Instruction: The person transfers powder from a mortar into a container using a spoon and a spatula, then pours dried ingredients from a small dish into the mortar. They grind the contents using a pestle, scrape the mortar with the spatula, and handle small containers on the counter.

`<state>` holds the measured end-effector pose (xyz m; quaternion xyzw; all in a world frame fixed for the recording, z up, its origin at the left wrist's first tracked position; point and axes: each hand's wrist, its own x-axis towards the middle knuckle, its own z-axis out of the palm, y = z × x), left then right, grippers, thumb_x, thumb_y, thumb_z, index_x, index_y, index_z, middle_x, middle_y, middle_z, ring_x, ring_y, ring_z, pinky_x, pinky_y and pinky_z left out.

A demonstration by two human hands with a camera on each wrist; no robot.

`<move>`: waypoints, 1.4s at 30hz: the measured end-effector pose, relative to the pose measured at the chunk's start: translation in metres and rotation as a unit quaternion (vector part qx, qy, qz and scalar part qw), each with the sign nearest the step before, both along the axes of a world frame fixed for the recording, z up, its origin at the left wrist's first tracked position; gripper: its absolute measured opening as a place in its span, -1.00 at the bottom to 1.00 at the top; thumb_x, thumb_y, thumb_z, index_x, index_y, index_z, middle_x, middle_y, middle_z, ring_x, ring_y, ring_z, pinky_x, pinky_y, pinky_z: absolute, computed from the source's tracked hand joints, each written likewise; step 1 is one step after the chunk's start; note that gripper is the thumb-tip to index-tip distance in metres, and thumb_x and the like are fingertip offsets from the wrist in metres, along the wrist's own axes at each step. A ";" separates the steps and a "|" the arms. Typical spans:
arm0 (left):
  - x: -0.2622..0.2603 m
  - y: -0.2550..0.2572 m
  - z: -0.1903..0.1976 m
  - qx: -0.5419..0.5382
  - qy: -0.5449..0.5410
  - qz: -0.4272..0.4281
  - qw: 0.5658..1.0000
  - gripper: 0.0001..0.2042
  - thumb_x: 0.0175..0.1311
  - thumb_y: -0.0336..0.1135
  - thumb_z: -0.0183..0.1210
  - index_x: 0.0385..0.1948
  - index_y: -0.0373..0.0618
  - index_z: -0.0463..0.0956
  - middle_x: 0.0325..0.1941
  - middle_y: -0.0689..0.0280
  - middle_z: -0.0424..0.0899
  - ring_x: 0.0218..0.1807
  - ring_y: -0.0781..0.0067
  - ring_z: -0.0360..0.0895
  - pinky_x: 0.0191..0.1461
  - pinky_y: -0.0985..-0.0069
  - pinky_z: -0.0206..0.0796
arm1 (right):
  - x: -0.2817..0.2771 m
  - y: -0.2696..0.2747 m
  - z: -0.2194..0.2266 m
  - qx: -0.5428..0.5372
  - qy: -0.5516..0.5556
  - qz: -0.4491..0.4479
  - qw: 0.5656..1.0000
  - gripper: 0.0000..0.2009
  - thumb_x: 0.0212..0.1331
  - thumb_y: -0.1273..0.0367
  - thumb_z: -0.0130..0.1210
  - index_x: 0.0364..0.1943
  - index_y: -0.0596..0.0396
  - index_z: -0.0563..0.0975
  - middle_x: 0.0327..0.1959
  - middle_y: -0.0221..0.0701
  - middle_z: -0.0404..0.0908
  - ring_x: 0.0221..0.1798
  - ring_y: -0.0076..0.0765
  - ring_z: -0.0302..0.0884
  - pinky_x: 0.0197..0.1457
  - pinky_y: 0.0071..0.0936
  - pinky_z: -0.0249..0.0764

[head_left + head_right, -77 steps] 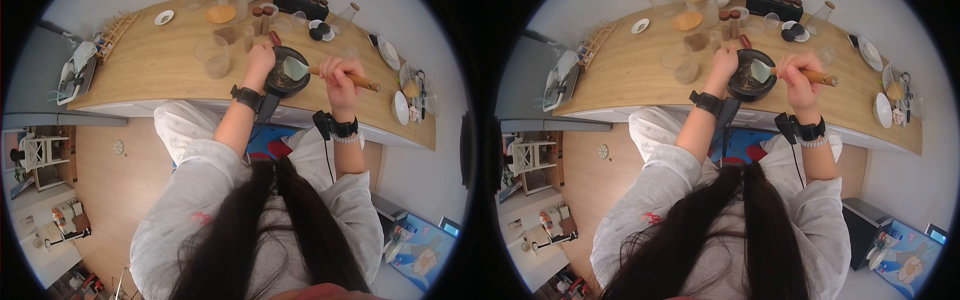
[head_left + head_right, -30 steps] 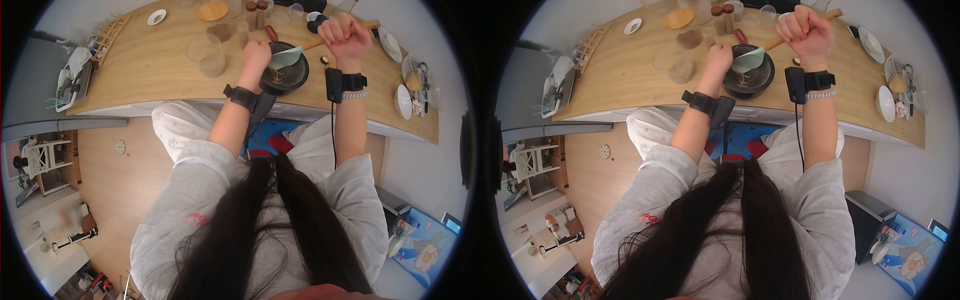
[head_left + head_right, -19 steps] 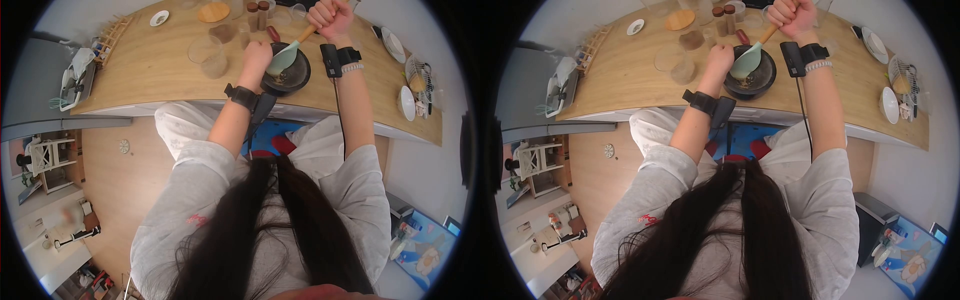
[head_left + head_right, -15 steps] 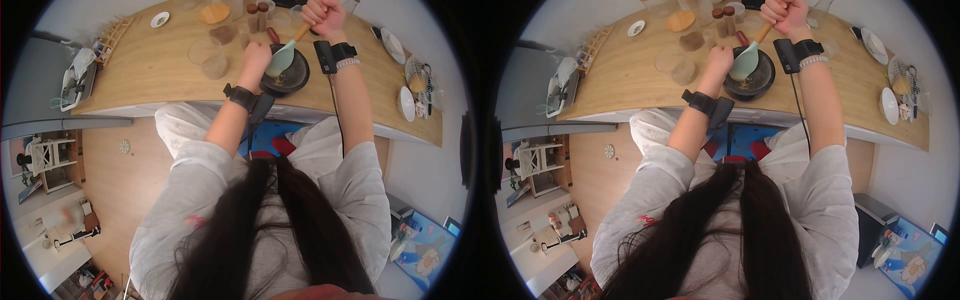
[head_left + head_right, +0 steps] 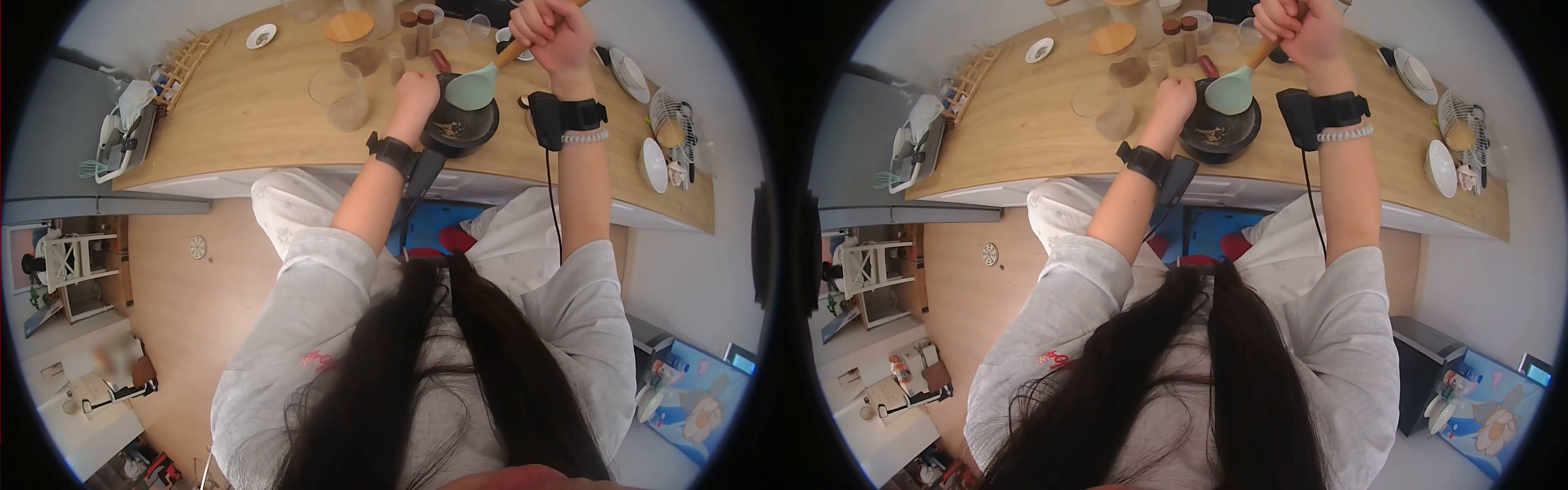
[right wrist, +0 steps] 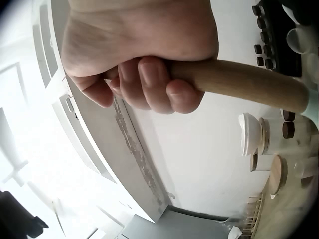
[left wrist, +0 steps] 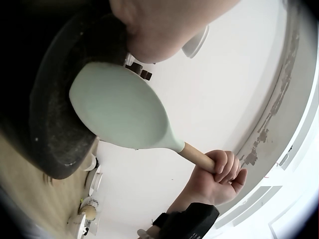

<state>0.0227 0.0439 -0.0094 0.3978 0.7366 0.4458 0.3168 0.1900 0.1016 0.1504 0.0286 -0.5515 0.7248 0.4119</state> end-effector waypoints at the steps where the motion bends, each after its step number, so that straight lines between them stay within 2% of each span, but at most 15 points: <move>1: 0.000 -0.001 0.000 0.000 0.001 0.003 1.000 -0.61 0.16 -0.20 -0.09 -0.32 -0.46 0.52 -0.24 -0.24 0.54 -0.08 -0.17 0.49 0.02 0.19 0.31 | -0.006 -0.002 0.001 -0.009 -0.029 -0.057 0.998 -0.67 0.19 0.24 -0.17 -0.73 -0.05 0.20 -0.89 -0.55 0.07 -0.84 -0.56 -0.03 -0.71 -0.53 0.07; 2: 0.000 -0.002 0.001 -0.001 0.001 0.005 1.000 -0.60 0.16 -0.20 -0.09 -0.33 -0.46 0.52 -0.24 -0.25 0.54 -0.08 -0.18 0.49 0.02 0.19 0.31 | -0.012 -0.005 0.003 -0.018 -0.057 -0.113 0.992 -0.66 0.20 0.24 -0.17 -0.73 -0.05 0.20 -0.88 -0.55 0.08 -0.84 -0.57 -0.03 -0.72 -0.54 0.06; 3: 0.000 -0.003 0.001 -0.001 0.001 0.006 1.000 -0.60 0.16 -0.20 -0.09 -0.33 -0.46 0.52 -0.24 -0.25 0.54 -0.08 -0.18 0.49 0.02 0.19 0.31 | -0.019 -0.008 0.005 -0.018 -0.057 -0.112 0.992 -0.66 0.20 0.24 -0.17 -0.73 -0.05 0.20 -0.88 -0.55 0.08 -0.84 -0.57 -0.03 -0.72 -0.54 0.06; 6: -0.001 -0.004 0.003 0.001 0.012 -0.003 1.000 -0.60 0.16 -0.19 -0.09 -0.34 -0.46 0.53 -0.25 -0.25 0.54 -0.09 -0.19 0.49 0.02 0.19 0.31 | -0.050 -0.025 0.015 0.034 -0.157 -0.225 0.961 -0.65 0.22 0.29 -0.09 -0.72 -0.05 0.19 -0.87 -0.57 0.10 -0.84 -0.63 0.00 -0.75 -0.60 -0.02; 9: 0.000 -0.003 0.001 0.009 0.001 -0.003 1.000 -0.60 0.16 -0.19 -0.09 -0.36 -0.46 0.53 -0.28 -0.25 0.55 -0.10 -0.19 0.50 0.01 0.18 0.31 | -0.062 -0.015 0.007 0.070 -0.204 -0.208 0.954 -0.65 0.22 0.28 -0.07 -0.72 -0.05 0.20 -0.86 -0.58 0.10 -0.84 -0.64 0.01 -0.77 -0.61 -0.05; 12: 0.000 -0.002 0.001 0.013 0.012 0.006 1.000 -0.60 0.16 -0.19 -0.08 -0.38 -0.46 0.53 -0.31 -0.25 0.55 -0.11 -0.20 0.50 -0.01 0.18 0.32 | -0.071 0.001 -0.003 0.025 -0.221 -0.187 0.957 -0.64 0.22 0.26 -0.07 -0.73 -0.05 0.20 -0.87 -0.58 0.10 -0.85 -0.63 0.01 -0.78 -0.61 -0.07; 14: 0.000 -0.003 0.001 -0.005 0.014 -0.003 1.000 -0.63 0.11 -0.22 -0.06 -0.32 -0.44 0.51 -0.29 -0.16 0.58 -0.16 -0.08 0.55 -0.11 0.25 0.35 | -0.076 0.007 -0.007 0.002 -0.229 -0.165 0.959 -0.63 0.22 0.25 -0.06 -0.74 -0.06 0.19 -0.87 -0.58 0.10 -0.85 -0.62 0.01 -0.78 -0.61 -0.08; 20: 0.000 -0.006 0.007 -0.015 0.014 -0.004 1.000 -0.62 0.13 -0.21 -0.06 -0.30 -0.44 0.52 -0.26 -0.17 0.58 -0.13 -0.09 0.54 -0.07 0.24 0.34 | -0.089 0.014 -0.010 -0.057 -0.265 -0.135 0.953 -0.62 0.21 0.24 -0.06 -0.75 -0.07 0.18 -0.88 -0.58 0.07 -0.85 -0.61 -0.03 -0.77 -0.60 -0.10; 26: 0.000 -0.005 0.005 -0.006 0.014 0.001 1.000 -0.62 0.13 -0.21 -0.06 -0.29 -0.43 0.52 -0.25 -0.17 0.58 -0.11 -0.09 0.53 -0.05 0.24 0.33 | -0.088 0.034 -0.025 -0.098 -0.249 -0.174 0.948 -0.63 0.21 0.23 -0.07 -0.74 -0.08 0.18 -0.87 -0.60 0.04 -0.85 -0.60 -0.06 -0.76 -0.58 -0.11; 28: 0.000 -0.005 0.005 -0.003 0.009 0.000 1.000 -0.62 0.13 -0.20 -0.06 -0.29 -0.43 0.52 -0.25 -0.17 0.58 -0.10 -0.09 0.53 -0.04 0.24 0.33 | -0.083 0.043 -0.031 -0.143 -0.252 -0.198 0.936 -0.63 0.20 0.22 -0.08 -0.74 -0.11 0.16 -0.88 -0.61 0.01 -0.85 -0.59 -0.10 -0.77 -0.58 -0.13; 31: 0.001 -0.006 0.006 0.000 0.004 0.001 1.000 -0.62 0.13 -0.20 -0.06 -0.28 -0.43 0.52 -0.24 -0.17 0.58 -0.09 -0.10 0.53 -0.03 0.24 0.33 | -0.076 0.052 -0.038 -0.174 -0.231 -0.174 0.941 -0.63 0.19 0.22 -0.09 -0.74 -0.13 0.14 -0.88 -0.61 -0.02 -0.85 -0.60 -0.12 -0.77 -0.57 -0.14; 34: 0.000 -0.006 0.008 -0.004 0.005 0.000 1.000 -0.61 0.13 -0.20 -0.07 -0.28 -0.43 0.52 -0.22 -0.17 0.57 -0.08 -0.10 0.52 -0.01 0.24 0.33 | -0.066 0.061 -0.048 -0.202 -0.213 -0.198 0.935 -0.64 0.18 0.23 -0.09 -0.75 -0.13 0.14 -0.88 -0.61 -0.02 -0.86 -0.60 -0.12 -0.77 -0.57 -0.13; 40: 0.001 -0.009 0.014 -0.016 0.022 -0.011 1.000 -0.61 0.13 -0.20 -0.07 -0.27 -0.42 0.52 -0.21 -0.18 0.57 -0.07 -0.11 0.51 0.00 0.24 0.32 | -0.072 0.040 -0.031 -0.154 -0.222 -0.236 0.933 -0.63 0.19 0.23 -0.09 -0.76 -0.13 0.14 -0.89 -0.60 0.00 -0.86 -0.60 -0.08 -0.79 -0.56 -0.10; 42: 0.000 -0.008 0.014 -0.017 0.036 -0.010 0.999 -0.62 0.13 -0.20 -0.07 -0.28 -0.42 0.52 -0.22 -0.19 0.57 -0.08 -0.11 0.52 0.00 0.24 0.33 | -0.072 0.029 -0.020 -0.146 -0.216 -0.217 0.941 -0.62 0.19 0.23 -0.08 -0.76 -0.12 0.14 -0.89 -0.60 0.02 -0.87 -0.60 -0.07 -0.79 -0.56 -0.09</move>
